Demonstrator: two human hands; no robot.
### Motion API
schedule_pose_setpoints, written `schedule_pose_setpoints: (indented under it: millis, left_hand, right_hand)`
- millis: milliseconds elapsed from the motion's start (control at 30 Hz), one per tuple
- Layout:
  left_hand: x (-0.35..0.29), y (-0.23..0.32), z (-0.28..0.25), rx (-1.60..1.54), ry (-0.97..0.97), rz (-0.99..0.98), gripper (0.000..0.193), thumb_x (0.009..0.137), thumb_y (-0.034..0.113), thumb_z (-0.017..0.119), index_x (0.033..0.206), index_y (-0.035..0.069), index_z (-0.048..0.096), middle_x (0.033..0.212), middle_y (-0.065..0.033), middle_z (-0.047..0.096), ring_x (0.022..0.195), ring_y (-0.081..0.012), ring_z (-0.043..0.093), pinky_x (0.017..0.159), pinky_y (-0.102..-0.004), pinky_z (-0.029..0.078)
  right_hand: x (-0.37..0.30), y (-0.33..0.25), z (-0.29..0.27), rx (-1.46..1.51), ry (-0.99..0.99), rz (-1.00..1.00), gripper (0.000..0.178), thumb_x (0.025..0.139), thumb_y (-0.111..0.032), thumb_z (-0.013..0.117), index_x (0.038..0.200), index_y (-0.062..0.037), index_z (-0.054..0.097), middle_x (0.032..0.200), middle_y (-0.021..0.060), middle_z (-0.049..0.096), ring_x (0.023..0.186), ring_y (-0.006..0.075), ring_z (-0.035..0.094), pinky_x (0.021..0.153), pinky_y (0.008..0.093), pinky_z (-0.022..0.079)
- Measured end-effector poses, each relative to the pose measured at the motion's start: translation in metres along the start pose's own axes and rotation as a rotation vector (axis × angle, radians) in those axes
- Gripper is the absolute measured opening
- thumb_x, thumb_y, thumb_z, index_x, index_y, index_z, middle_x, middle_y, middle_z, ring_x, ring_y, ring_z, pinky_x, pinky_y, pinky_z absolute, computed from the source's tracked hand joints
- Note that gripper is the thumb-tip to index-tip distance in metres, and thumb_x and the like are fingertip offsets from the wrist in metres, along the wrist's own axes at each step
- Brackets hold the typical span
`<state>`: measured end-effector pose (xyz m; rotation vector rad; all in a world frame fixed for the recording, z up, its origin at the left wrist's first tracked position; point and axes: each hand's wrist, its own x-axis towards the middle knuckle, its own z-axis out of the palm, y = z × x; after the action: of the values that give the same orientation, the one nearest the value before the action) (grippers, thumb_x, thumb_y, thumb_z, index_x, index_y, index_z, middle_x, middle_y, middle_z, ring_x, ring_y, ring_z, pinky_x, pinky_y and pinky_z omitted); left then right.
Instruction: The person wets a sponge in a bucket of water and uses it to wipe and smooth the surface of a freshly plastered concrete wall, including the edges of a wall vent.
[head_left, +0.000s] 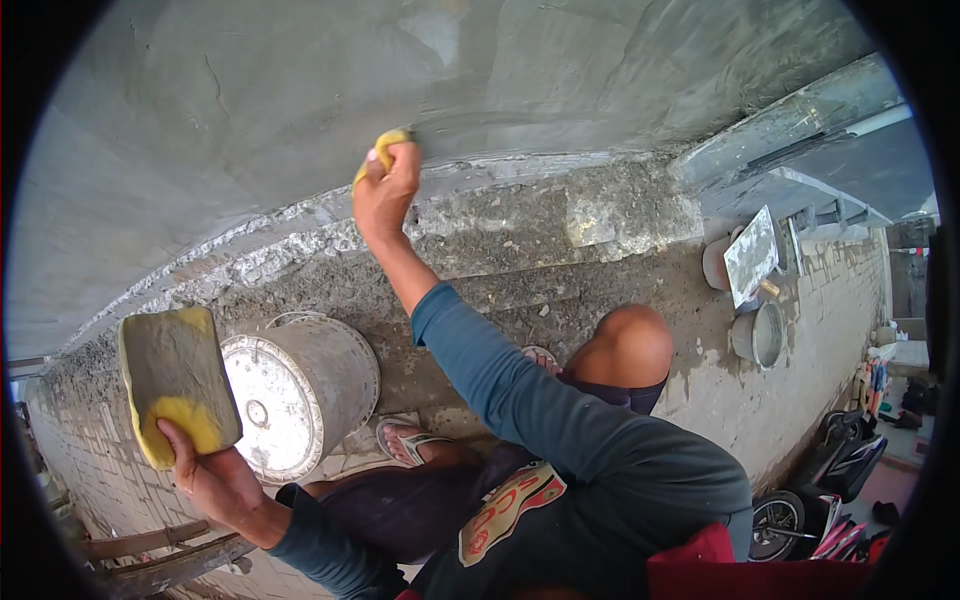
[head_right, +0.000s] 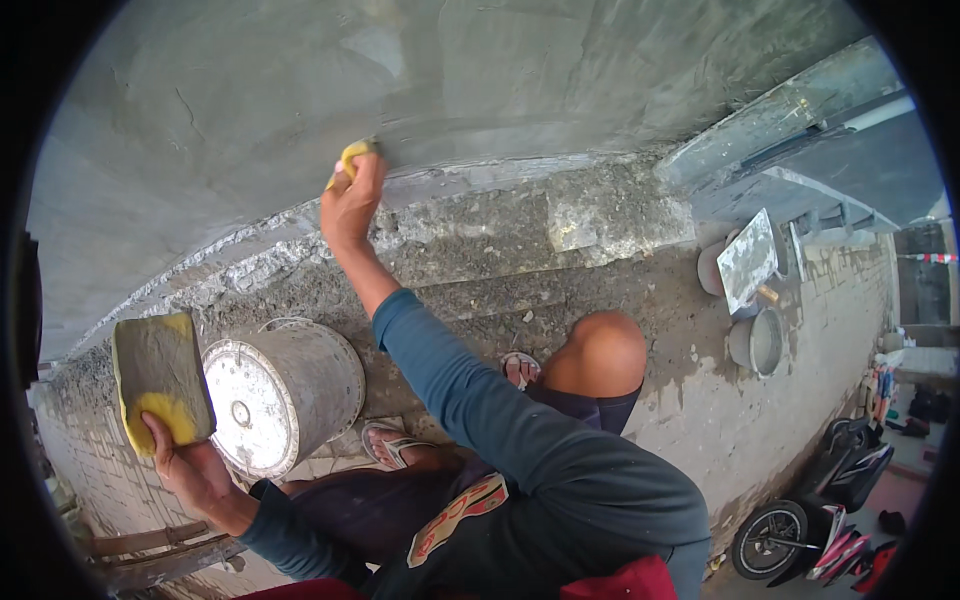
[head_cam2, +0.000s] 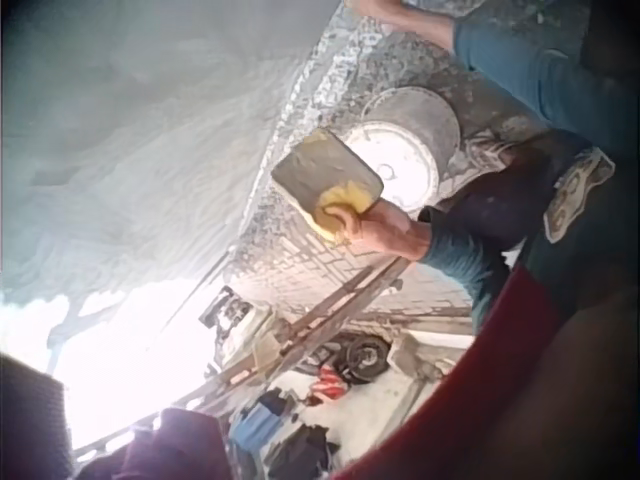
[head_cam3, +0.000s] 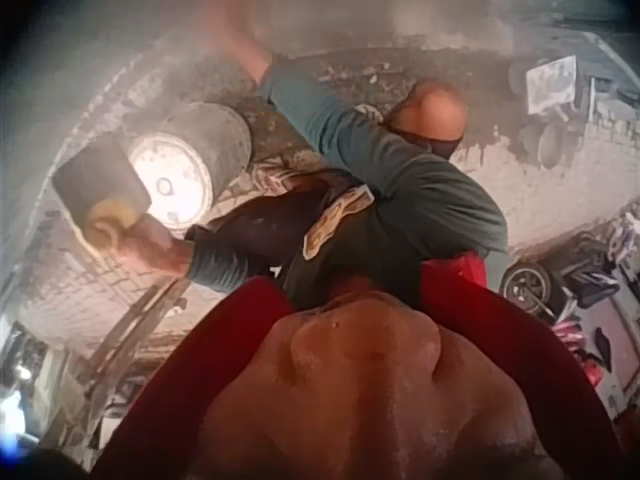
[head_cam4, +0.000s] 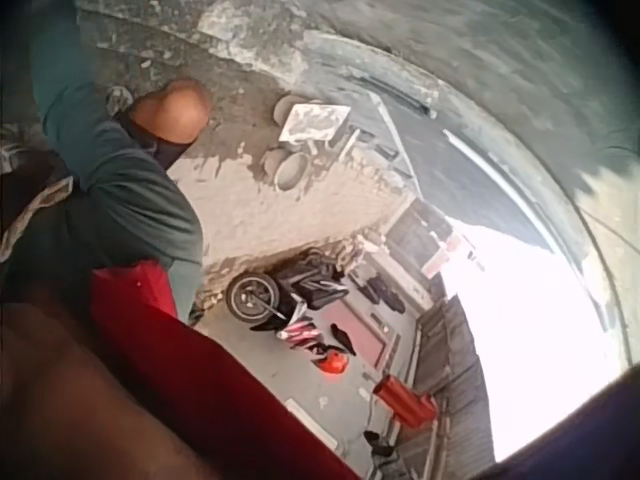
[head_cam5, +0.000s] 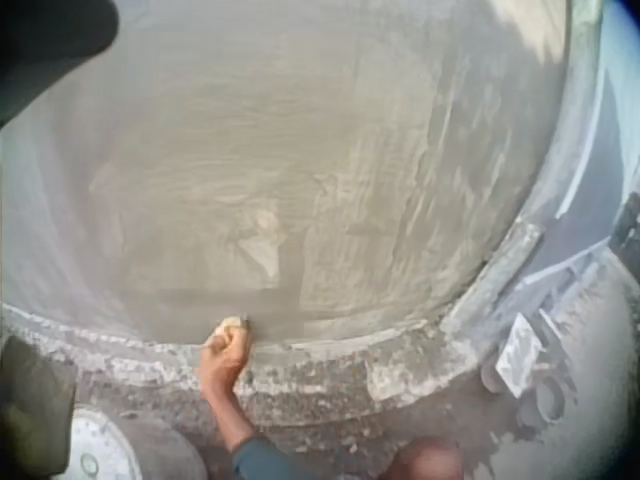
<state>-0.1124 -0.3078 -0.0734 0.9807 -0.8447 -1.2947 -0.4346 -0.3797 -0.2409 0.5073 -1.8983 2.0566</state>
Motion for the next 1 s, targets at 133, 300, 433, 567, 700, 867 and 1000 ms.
schedule_pose_setpoints:
  millis: [133,300,433,567,700,867,1000]
  left_hand:
    - [-0.001,-0.002,-0.006,-0.086,-0.070,-0.098,0.045,0.101,0.023,0.056,0.140,0.001,0.047,0.139,-0.0145,0.054,0.124,-0.0258,0.055,0.105,-0.0430,0.047]
    - [-0.015,0.034,-0.043,-0.121,0.006,-0.042,0.044,0.102,0.021,0.055,0.140,0.001,0.047,0.137,-0.0153,0.055,0.122,-0.0260,0.057,0.104,-0.0456,0.048]
    - [-0.017,0.031,-0.032,-0.090,0.073,-0.004,0.044,0.102,0.022,0.054,0.140,0.000,0.047,0.137,-0.0157,0.055,0.121,-0.0260,0.057,0.102,-0.0445,0.050]
    - [-0.009,0.007,-0.005,-0.153,0.001,-0.070,0.044,0.102,0.023,0.055,0.139,0.000,0.047,0.137,-0.0162,0.055,0.121,-0.0267,0.058,0.101,-0.0444,0.051]
    - [-0.010,0.020,0.008,-0.147,-0.035,-0.198,0.045,0.101,0.023,0.056,0.140,0.001,0.046,0.139,-0.0169,0.054,0.124,-0.0289,0.056,0.103,-0.0445,0.048]
    - [0.016,0.010,-0.034,-0.031,-0.130,-0.178,0.056,0.100,0.034,0.057,0.143,0.002,0.040,0.139,-0.0167,0.053,0.122,-0.0294,0.057,0.101,-0.0437,0.051]
    - [0.027,0.003,-0.036,-0.094,-0.219,-0.248,0.062,0.100,0.037,0.057,0.145,0.002,0.035,0.139,-0.0170,0.052,0.124,-0.0296,0.056,0.104,-0.0434,0.050]
  right_hand:
    - [-0.055,0.021,-0.013,0.132,-0.350,0.348,0.027,0.089,-0.003,0.067,0.112,0.0000,0.055,0.101,0.0153,0.063,0.089,0.0249,0.064,0.078,0.0357,0.053]
    - [0.071,0.058,-0.140,0.206,0.273,0.579,0.036,0.100,-0.008,0.052,0.133,0.0028,0.048,0.111,0.0181,0.063,0.093,0.0268,0.066,0.075,0.0376,0.058]
    - [0.093,0.077,-0.083,-0.141,0.171,0.532,0.032,0.099,-0.007,0.047,0.119,0.0176,0.047,0.113,0.0325,0.056,0.098,0.0394,0.064,0.086,0.0445,0.051]
    - [0.003,0.052,0.002,-0.116,-0.164,0.516,0.022,0.092,-0.004,0.051,0.102,0.0163,0.054,0.106,0.0326,0.057,0.100,0.0411,0.060,0.088,0.0449,0.046]
    - [-0.035,-0.005,-0.017,0.283,-0.547,0.726,0.027,0.095,-0.011,0.061,0.113,0.0082,0.064,0.091,0.0048,0.066,0.083,0.0123,0.059,0.074,0.0291,0.047]
    - [0.127,-0.018,-0.153,0.538,0.208,0.491,0.033,0.098,-0.006,0.056,0.130,0.0027,0.056,0.107,0.0061,0.066,0.092,0.0129,0.062,0.082,0.0296,0.050]
    - [0.309,-0.013,-0.231,0.271,0.622,0.099,0.033,0.097,-0.004,0.053,0.128,0.0058,0.054,0.115,0.0176,0.061,0.097,0.0279,0.064,0.083,0.0365,0.051]
